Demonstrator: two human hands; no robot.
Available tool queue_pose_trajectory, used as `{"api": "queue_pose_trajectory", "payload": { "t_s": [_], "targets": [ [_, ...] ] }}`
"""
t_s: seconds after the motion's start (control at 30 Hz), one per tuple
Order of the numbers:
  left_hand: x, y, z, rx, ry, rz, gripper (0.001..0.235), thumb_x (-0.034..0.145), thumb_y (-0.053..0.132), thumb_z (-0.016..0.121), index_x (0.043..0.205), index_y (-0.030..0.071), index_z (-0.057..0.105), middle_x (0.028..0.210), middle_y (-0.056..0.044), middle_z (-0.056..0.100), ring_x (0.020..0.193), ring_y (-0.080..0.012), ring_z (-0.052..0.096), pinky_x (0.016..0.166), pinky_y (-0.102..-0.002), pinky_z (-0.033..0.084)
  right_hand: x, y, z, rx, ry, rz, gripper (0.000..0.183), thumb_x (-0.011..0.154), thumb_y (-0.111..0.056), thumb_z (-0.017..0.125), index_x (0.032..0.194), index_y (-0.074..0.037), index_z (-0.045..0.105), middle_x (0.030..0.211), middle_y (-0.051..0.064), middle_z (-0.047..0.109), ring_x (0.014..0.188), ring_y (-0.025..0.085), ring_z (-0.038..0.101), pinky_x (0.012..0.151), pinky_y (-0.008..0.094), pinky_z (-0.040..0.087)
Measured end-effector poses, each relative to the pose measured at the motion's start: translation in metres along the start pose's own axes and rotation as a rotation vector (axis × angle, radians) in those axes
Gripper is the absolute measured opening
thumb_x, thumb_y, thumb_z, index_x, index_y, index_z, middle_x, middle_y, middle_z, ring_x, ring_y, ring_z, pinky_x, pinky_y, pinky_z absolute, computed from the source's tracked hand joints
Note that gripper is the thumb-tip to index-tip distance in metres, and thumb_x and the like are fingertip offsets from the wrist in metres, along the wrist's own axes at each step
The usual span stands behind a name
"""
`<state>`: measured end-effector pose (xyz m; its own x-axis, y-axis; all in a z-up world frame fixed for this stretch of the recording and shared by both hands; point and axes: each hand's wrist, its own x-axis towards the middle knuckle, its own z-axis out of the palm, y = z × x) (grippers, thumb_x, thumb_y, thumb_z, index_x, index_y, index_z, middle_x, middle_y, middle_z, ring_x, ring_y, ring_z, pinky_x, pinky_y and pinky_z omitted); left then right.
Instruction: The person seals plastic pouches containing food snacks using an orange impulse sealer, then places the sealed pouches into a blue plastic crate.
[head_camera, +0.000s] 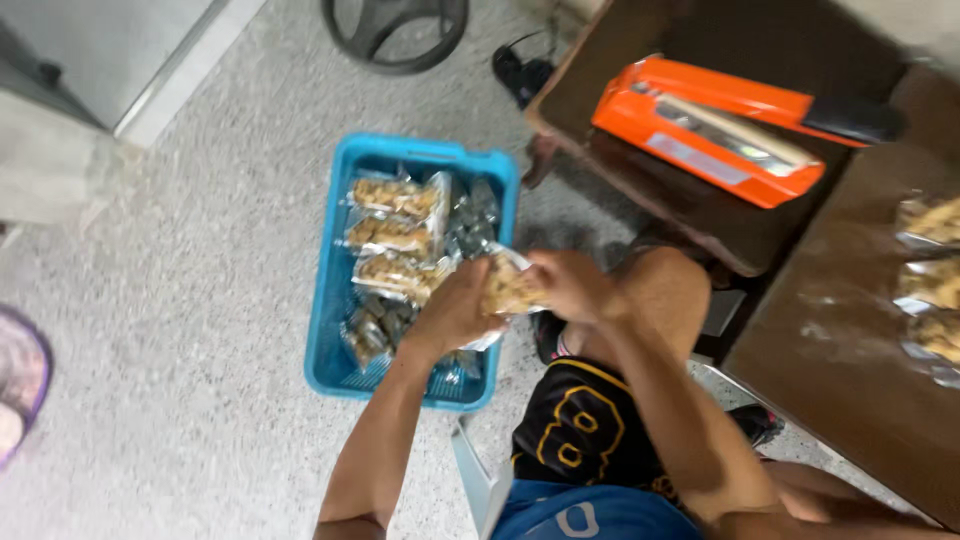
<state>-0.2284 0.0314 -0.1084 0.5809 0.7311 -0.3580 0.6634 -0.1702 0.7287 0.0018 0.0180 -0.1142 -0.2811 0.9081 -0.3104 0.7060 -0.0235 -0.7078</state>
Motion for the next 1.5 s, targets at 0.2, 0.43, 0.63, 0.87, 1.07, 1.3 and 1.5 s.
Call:
{"api": "queue_pose_trajectory", "payload": {
  "t_s": [0.2, 0.43, 0.63, 0.87, 1.07, 1.3, 1.5],
  "targets": [
    [-0.006, -0.132, 0.034, 0.55, 0.022, -0.042, 0.053, 0.084, 0.012, 0.073, 0.134, 0.018, 0.055, 0.134, -0.012, 0.057, 0.132, -0.0315, 0.052, 0.106, -0.048, 0.047, 0.02, -0.056, 0.114, -0.043, -0.33, 0.368, 0.068, 0.09, -0.001, 0.052, 0.154, -0.009, 0.032, 0.088, 0.018, 0.07, 0.073, 0.028, 0.072, 0.056, 0.04, 0.056],
    [-0.015, -0.183, 0.053, 1.064, -0.062, 0.012, 0.076, 0.094, 0.023, 0.062, 0.16, 0.04, 0.027, 0.168, -0.01, 0.017, 0.145, -0.039, 0.033, 0.113, -0.067, 0.029, 0.011, -0.015, 0.165, -0.221, -0.442, 0.214, 0.077, 0.091, -0.009, 0.051, 0.162, -0.008, 0.021, 0.087, 0.024, 0.07, 0.078, 0.038, 0.07, 0.067, 0.052, 0.055],
    [-0.012, -0.201, 0.032, 0.954, -0.1, -0.076, 0.078, 0.093, 0.041, 0.057, 0.158, 0.047, 0.014, 0.171, 0.001, 0.001, 0.152, -0.0451, 0.021, 0.116, -0.071, 0.016, 0.006, 0.004, 0.158, -0.274, -0.45, 0.168, 0.078, 0.09, -0.01, 0.053, 0.161, -0.006, 0.022, 0.09, 0.022, 0.071, 0.078, 0.04, 0.07, 0.067, 0.053, 0.055],
    [-0.041, -0.227, 0.03, 0.941, -0.035, -0.228, 0.063, 0.106, 0.019, 0.05, 0.16, 0.044, 0.028, 0.159, 0.0, 0.032, 0.145, -0.0312, 0.041, 0.118, -0.057, 0.03, 0.009, -0.018, 0.134, -0.178, -0.459, 0.221, 0.086, 0.091, -0.005, 0.054, 0.166, -0.012, 0.012, 0.088, 0.021, 0.073, 0.061, 0.025, 0.062, 0.046, 0.037, 0.048],
    [-0.014, -0.106, 0.0, 0.892, 0.052, -0.284, 0.029, 0.089, 0.036, 0.071, 0.111, 0.018, 0.072, 0.119, -0.006, 0.071, 0.112, -0.0293, 0.065, 0.105, -0.046, 0.048, 0.008, -0.049, 0.103, 0.08, -0.092, 0.008, 0.074, 0.094, -0.007, 0.054, 0.162, -0.013, 0.026, 0.134, 0.02, 0.065, 0.07, 0.028, 0.07, 0.053, 0.04, 0.056],
    [0.032, 0.11, 0.006, 0.244, 0.517, 0.459, 0.013, 0.096, 0.014, 0.071, 0.103, 0.004, 0.074, 0.105, -0.018, 0.074, 0.096, -0.0379, 0.07, 0.083, -0.045, 0.057, -0.092, -0.042, -0.03, -0.253, 0.563, -0.123, 0.066, 0.084, -0.014, 0.066, 0.148, -0.005, 0.051, 0.127, 0.013, 0.068, 0.114, 0.033, 0.068, 0.093, 0.045, 0.057],
    [0.054, 0.264, 0.057, 0.006, 0.279, 0.559, 0.024, 0.085, 0.028, 0.082, 0.084, 0.005, 0.078, 0.104, -0.011, 0.078, 0.083, -0.0316, 0.074, 0.069, -0.04, 0.057, -0.239, 0.018, -0.171, -0.849, 0.883, 0.522, 0.038, 0.099, -0.026, 0.064, 0.129, -0.003, 0.065, 0.119, 0.012, 0.067, 0.107, 0.029, 0.064, 0.085, 0.041, 0.053]
  ]
}}
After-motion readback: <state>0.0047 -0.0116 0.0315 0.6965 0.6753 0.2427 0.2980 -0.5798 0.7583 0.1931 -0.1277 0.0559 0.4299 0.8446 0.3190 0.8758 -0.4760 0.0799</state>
